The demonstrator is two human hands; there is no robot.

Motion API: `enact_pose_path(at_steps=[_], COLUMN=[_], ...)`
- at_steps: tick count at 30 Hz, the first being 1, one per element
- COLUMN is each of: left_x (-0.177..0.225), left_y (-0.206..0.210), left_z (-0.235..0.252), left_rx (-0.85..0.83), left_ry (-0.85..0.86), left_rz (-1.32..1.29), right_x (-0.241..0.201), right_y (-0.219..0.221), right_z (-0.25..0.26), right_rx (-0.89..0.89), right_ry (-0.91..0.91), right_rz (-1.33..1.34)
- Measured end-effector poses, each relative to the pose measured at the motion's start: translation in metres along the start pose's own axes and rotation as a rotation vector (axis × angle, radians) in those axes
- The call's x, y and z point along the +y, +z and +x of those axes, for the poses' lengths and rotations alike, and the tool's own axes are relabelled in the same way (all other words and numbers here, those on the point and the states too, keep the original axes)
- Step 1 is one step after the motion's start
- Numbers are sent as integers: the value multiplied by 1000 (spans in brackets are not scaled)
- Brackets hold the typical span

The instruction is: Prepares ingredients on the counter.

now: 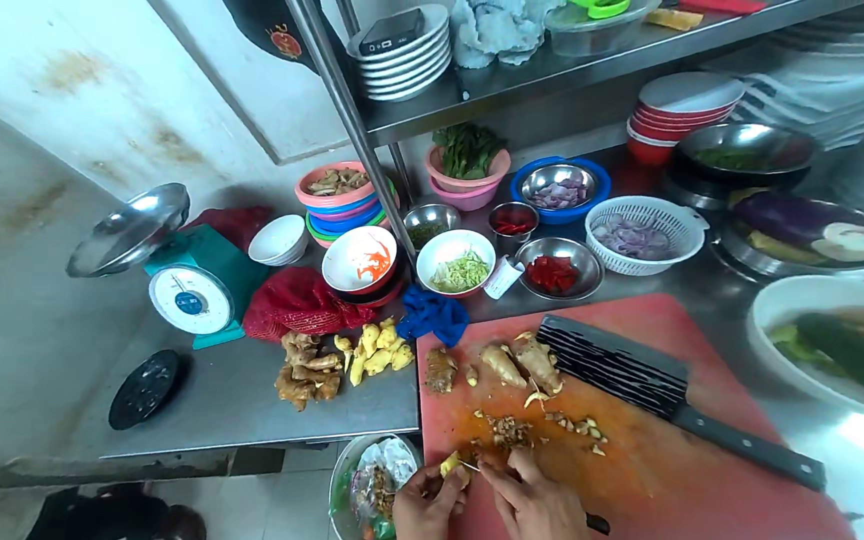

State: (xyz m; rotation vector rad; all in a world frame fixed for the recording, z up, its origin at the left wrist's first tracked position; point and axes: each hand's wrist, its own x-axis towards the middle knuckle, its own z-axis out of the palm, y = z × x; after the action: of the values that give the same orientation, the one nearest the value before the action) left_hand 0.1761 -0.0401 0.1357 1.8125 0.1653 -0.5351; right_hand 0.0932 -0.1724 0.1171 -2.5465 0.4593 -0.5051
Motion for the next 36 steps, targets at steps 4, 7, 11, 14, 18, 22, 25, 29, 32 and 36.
enact_pose_path(at_steps=[4, 7, 11, 14, 18, 22, 25, 29, 32, 36], left_x=[-2, -6, -10, -20, -42, -44, -42, -35, -29, -28], left_y=[3, 4, 6, 11, 12, 12, 11, 13, 14, 14], left_z=[-3, -5, -12, -20, -21, -21, -21, -23, -23, -22], left_rx=[28, 48, 91, 122, 161, 164, 151, 172, 184, 189], left_ry=[16, 51, 168, 285, 466, 498, 537, 605, 651, 655], left_rz=[19, 59, 198, 251, 305, 342, 373, 482, 519, 538], right_x=[-3, -10, -23, -25, -9, -10, -17, -13, -11, -10], right_y=[3, -2, -16, -26, -27, -28, -34, -36, -36, -31], right_z=[3, 11, 31, 48, 33, 19, 23, 33, 41, 35], right_rx=[2, -60, -323, -589, -403, -207, -272, -446, -510, -316], right_ry=[-26, -45, -28, 73, 214, 188, 202, 181, 207, 138], right_rz=[-50, -113, -231, -222, -30, 115, 149, 33, -20, 40])
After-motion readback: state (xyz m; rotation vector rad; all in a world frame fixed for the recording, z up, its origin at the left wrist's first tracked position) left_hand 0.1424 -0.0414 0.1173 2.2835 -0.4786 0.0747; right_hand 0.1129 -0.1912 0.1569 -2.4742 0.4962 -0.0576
